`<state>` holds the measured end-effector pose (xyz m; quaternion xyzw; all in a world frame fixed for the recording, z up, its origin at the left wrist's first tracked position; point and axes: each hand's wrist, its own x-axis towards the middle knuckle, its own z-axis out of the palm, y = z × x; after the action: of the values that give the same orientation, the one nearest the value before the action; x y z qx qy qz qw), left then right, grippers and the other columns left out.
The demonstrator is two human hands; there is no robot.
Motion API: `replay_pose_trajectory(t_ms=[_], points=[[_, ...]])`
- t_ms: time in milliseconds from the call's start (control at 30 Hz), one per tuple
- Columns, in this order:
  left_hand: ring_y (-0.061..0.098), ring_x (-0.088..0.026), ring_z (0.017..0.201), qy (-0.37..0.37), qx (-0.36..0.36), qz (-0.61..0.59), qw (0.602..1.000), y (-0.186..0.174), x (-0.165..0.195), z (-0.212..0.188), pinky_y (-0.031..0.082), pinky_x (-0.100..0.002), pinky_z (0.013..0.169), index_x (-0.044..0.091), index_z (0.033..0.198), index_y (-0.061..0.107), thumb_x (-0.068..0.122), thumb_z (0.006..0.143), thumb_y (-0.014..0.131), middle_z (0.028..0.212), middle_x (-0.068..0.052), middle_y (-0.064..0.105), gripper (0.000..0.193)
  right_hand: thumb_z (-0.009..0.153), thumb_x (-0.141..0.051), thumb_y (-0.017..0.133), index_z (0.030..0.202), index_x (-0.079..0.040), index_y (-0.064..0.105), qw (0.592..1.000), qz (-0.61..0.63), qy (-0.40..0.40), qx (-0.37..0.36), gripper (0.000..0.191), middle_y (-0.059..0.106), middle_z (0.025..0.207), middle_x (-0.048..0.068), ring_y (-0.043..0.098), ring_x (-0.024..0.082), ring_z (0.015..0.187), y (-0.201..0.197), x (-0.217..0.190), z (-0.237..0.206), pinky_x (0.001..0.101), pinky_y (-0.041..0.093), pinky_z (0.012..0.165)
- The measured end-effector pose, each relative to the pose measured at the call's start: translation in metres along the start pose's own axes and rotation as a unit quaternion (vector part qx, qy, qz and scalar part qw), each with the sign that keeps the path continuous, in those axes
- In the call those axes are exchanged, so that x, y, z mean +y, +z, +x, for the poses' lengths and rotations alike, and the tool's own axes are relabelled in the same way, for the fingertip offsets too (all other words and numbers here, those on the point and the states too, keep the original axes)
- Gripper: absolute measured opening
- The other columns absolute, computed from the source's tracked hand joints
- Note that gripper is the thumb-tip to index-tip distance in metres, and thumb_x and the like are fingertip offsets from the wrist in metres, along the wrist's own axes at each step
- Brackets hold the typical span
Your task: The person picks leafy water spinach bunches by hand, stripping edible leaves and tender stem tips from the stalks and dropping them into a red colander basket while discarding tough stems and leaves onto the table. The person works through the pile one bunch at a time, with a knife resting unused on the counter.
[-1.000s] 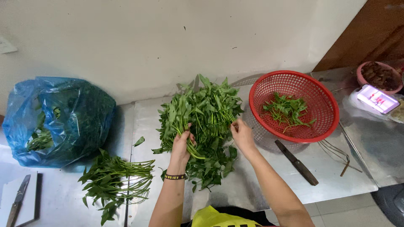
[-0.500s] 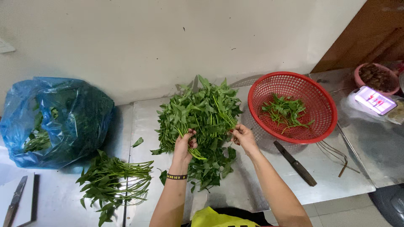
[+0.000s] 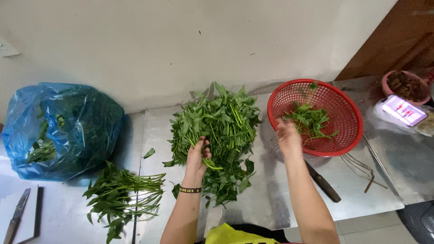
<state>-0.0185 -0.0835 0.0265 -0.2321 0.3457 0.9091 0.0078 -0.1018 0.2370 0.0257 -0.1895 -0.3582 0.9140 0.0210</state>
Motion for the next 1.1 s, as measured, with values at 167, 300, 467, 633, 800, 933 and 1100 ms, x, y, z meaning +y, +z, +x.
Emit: replay_pose_trajectory(t_ms=[167,300,467,633,800,933,1100], points=[[0.052,-0.012,0.068,0.012,-0.008,0.012,1.000,0.008,-0.010,0.002,0.045,-0.027,0.056,0.014,0.113,0.063,0.023,0.100,0.062,0.087,-0.002,0.061,0.015,0.095,-0.016,0.069,0.111,-0.007,0.073,0.841,-0.502,-0.168,-0.110,0.019,0.073,0.097,0.007,0.067,0.015,0.079,0.044,0.059,-0.013,0.0321,0.052,0.068],[0.054,-0.014,0.070,0.004,0.029,0.042,0.999,0.008,-0.013,0.002,0.047,-0.030,0.059,0.015,0.110,0.059,0.019,0.098,0.065,0.090,-0.002,0.064,0.014,0.090,-0.021,0.075,0.103,-0.004,0.070,0.653,-0.707,-0.246,-0.110,0.021,0.067,0.105,0.014,0.068,0.025,0.085,0.067,0.077,-0.016,0.0403,0.054,0.076],[0.048,-0.010,0.064,0.030,-0.011,0.052,0.998,0.007,-0.011,0.002,0.043,-0.027,0.054,0.013,0.106,0.059,0.012,0.094,0.069,0.093,-0.001,0.069,0.015,0.088,-0.020,0.070,0.104,-0.005,0.065,0.748,-0.624,-0.126,-0.189,0.023,0.070,0.101,0.012,0.070,0.025,0.092,0.068,0.076,-0.019,0.0388,0.056,0.082],[0.047,-0.010,0.058,0.076,-0.011,0.189,0.979,0.023,-0.024,0.007,0.040,-0.028,0.050,0.006,0.106,0.063,0.012,0.091,0.072,0.091,-0.006,0.072,0.018,0.087,-0.021,0.071,0.105,-0.008,0.060,0.691,-0.676,-0.148,-0.209,0.025,0.064,0.104,0.010,0.069,0.030,0.090,0.047,0.087,-0.061,0.0426,0.055,0.079],[0.071,-0.013,0.081,0.268,-0.002,0.400,0.876,0.043,-0.040,0.007,0.057,-0.028,0.074,0.001,0.102,0.070,0.014,0.084,0.082,0.093,-0.008,0.078,0.025,0.084,-0.018,0.073,0.109,-0.010,0.057,0.613,-0.717,-0.251,-0.216,0.031,0.054,0.110,0.014,0.064,0.038,0.093,0.050,0.100,-0.094,0.0480,0.053,0.076],[0.072,-0.016,0.084,0.242,0.055,0.480,0.841,0.039,-0.036,0.005,0.056,-0.030,0.076,0.001,0.106,0.074,0.016,0.084,0.080,0.093,-0.006,0.077,0.027,0.084,-0.018,0.072,0.106,-0.007,0.060,0.623,-0.683,-0.287,-0.251,0.028,0.055,0.104,0.013,0.064,0.035,0.091,0.053,0.109,-0.096,0.0457,0.053,0.073],[0.066,-0.009,0.077,0.198,-0.006,0.341,0.919,0.024,-0.024,0.000,0.053,-0.026,0.067,0.003,0.107,0.074,0.014,0.092,0.074,0.093,-0.001,0.077,0.019,0.099,-0.027,0.061,0.114,-0.009,0.063,0.827,-0.513,-0.068,-0.222,0.024,0.070,0.088,-0.001,0.064,0.014,0.077,0.063,0.114,-0.071,0.0309,0.051,0.070]])
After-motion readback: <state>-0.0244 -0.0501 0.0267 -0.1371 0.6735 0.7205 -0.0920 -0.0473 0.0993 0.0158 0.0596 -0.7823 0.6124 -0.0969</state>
